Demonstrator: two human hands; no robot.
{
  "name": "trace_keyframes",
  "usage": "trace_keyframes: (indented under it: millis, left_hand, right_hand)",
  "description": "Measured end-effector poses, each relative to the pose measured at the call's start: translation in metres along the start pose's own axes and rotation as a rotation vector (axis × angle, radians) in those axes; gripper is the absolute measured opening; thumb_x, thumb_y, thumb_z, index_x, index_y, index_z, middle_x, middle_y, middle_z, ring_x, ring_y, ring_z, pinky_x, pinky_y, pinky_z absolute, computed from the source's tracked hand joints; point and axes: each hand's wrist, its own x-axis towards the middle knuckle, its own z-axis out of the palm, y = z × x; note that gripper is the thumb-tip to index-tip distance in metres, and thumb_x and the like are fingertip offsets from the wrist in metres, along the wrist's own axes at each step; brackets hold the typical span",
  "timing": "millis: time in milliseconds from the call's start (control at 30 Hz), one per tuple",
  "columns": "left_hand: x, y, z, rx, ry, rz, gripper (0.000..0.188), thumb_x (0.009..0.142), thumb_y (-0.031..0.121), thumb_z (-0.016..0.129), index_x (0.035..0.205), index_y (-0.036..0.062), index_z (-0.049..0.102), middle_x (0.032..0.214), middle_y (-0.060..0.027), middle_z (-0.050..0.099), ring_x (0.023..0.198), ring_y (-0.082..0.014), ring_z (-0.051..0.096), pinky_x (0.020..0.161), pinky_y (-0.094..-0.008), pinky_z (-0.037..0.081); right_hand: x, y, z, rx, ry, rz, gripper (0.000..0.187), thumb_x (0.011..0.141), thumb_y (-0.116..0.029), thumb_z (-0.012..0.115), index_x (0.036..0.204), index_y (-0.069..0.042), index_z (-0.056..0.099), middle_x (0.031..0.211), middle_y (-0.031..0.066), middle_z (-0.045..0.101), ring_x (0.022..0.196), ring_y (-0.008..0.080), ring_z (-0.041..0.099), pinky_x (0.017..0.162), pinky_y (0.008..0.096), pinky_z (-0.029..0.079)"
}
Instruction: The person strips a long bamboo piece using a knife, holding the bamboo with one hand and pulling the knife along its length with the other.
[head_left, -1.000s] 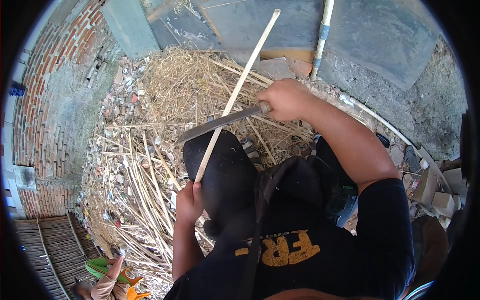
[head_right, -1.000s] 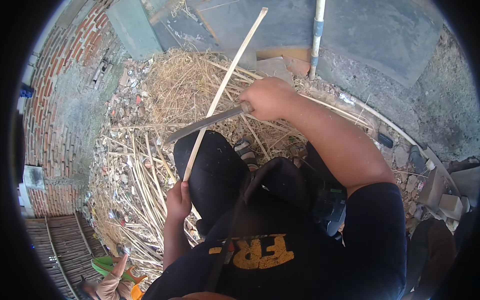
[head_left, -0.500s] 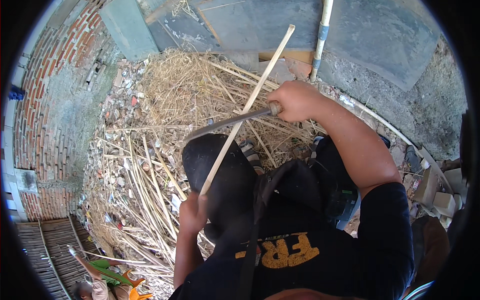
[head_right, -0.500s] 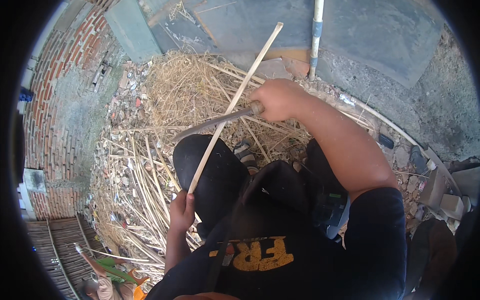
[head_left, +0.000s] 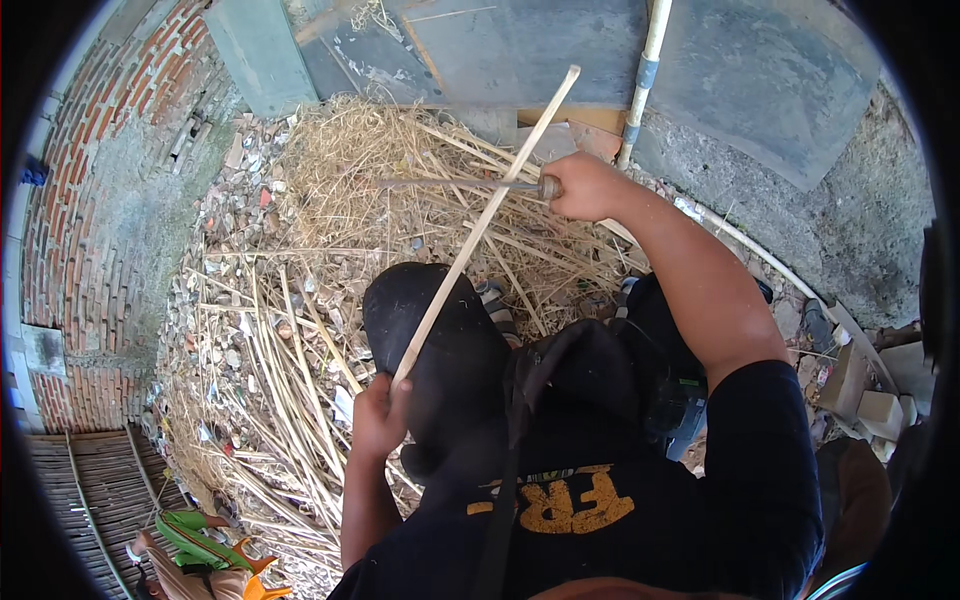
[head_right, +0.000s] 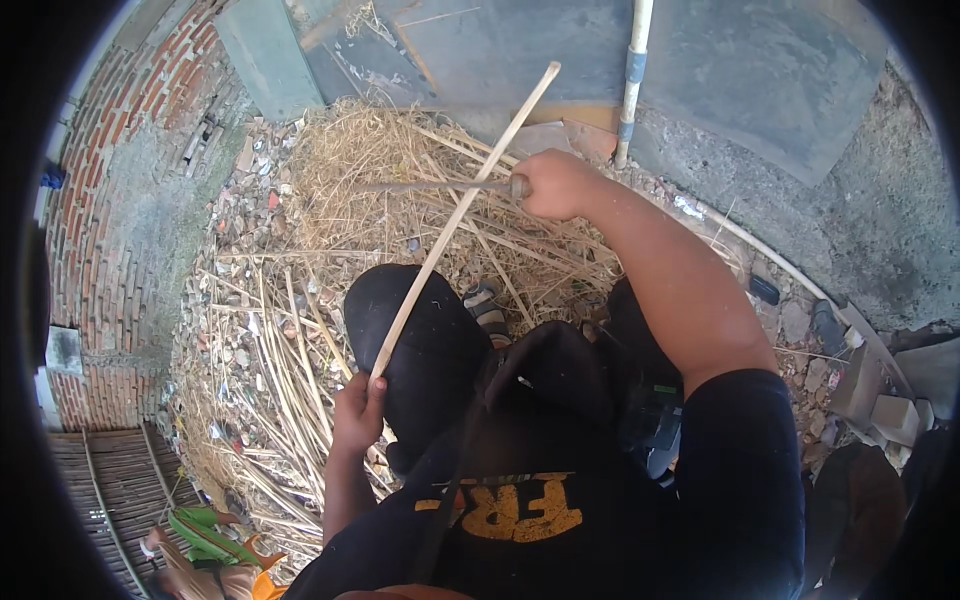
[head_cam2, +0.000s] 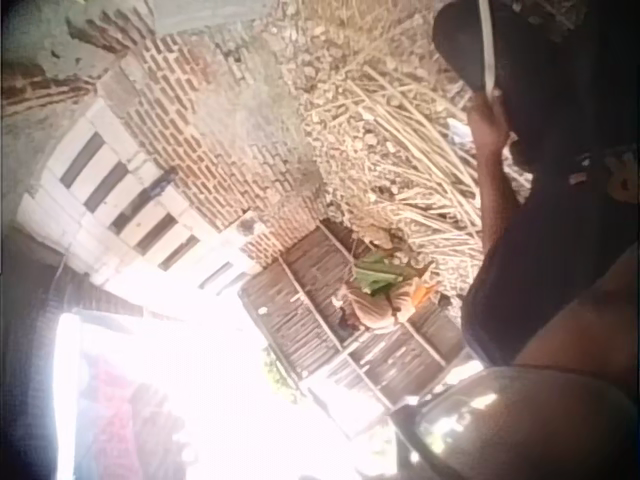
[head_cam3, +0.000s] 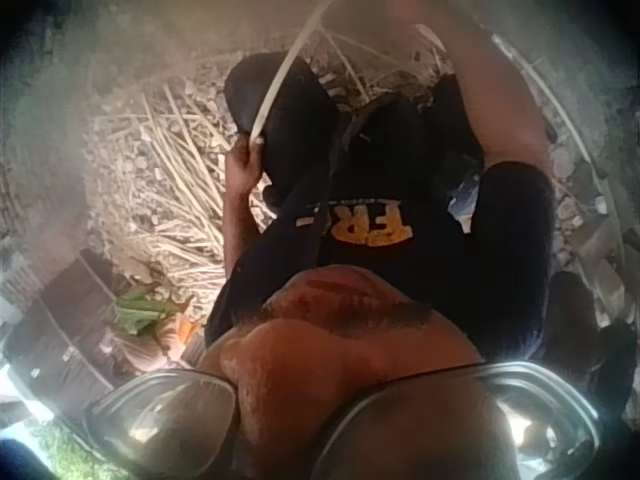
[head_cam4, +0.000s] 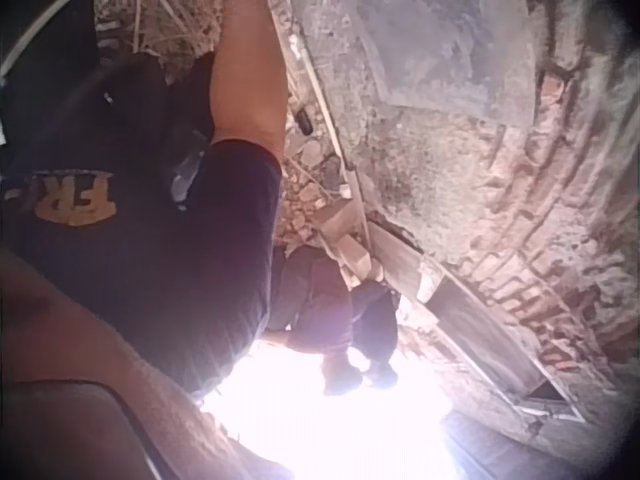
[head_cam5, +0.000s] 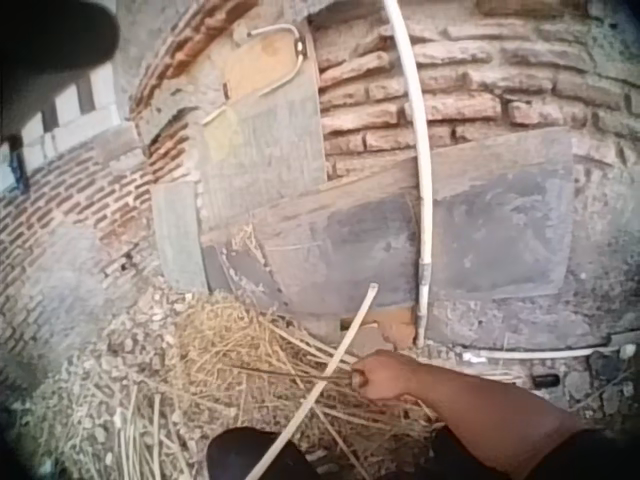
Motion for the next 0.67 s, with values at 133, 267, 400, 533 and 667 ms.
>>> trace_keyframes:
  millis: [133,267,400,533,667]
  left_hand:
    - [-0.001,-0.002,-0.005,0.039,0.006,0.016,0.038,0.098,0.031,0.062,0.079,0.0004,0.052,0.057,-0.0128,0.052,0.055,-0.0164,0.055,0.052,-0.0369,0.043]
    - [-0.002,-0.004,-0.008,-0.096,-0.062,-0.003,0.035,0.1,0.028,0.061,0.078,0.0022,0.052,0.059,-0.0057,0.053,0.056,-0.0102,0.054,0.051,-0.0309,0.042]
    - [0.0,0.004,-0.007,-0.272,-0.107,-0.06,0.034,0.101,0.026,0.06,0.078,0.0033,0.052,0.062,0.0017,0.051,0.059,-0.0039,0.049,0.05,-0.0247,0.04]
    - [0.002,-0.013,-0.004,-0.263,-0.105,0.029,0.034,0.101,0.028,0.06,0.078,0.0035,0.053,0.062,0.0022,0.051,0.06,-0.0044,0.049,0.051,-0.0255,0.04]
    - [0.002,-0.007,-0.004,-0.126,-0.053,-0.028,0.036,0.098,0.032,0.065,0.079,0.0039,0.055,0.062,-0.0017,0.053,0.061,-0.0067,0.049,0.052,-0.0281,0.041]
  right_hand:
    - [0.005,0.015,0.007,-0.003,0.112,-0.026,0.034,0.072,-0.016,0.066,0.103,-0.004,0.069,0.085,0.0224,0.068,0.086,0.0403,0.066,0.079,0.0486,0.053]
    - [-0.015,-0.024,-0.016,-0.041,0.033,-0.049,0.029,0.072,-0.015,0.066,0.098,-0.004,0.067,0.084,0.0209,0.068,0.085,0.0399,0.066,0.077,0.0487,0.053]
    - [-0.028,-0.053,-0.025,-0.13,-0.047,-0.091,0.024,0.071,-0.014,0.067,0.093,-0.004,0.065,0.082,0.0193,0.067,0.084,0.0396,0.066,0.074,0.0488,0.052]
    - [-0.02,-0.035,-0.02,-0.031,-0.095,-0.065,0.024,0.071,-0.015,0.069,0.092,-0.003,0.065,0.082,0.0206,0.067,0.084,0.0393,0.066,0.074,0.0484,0.052]
    - [0.002,-0.006,-0.008,-0.035,-0.048,0.024,0.03,0.072,-0.018,0.067,0.098,-0.005,0.071,0.089,0.0215,0.069,0.09,0.0357,0.068,0.081,0.0455,0.054]
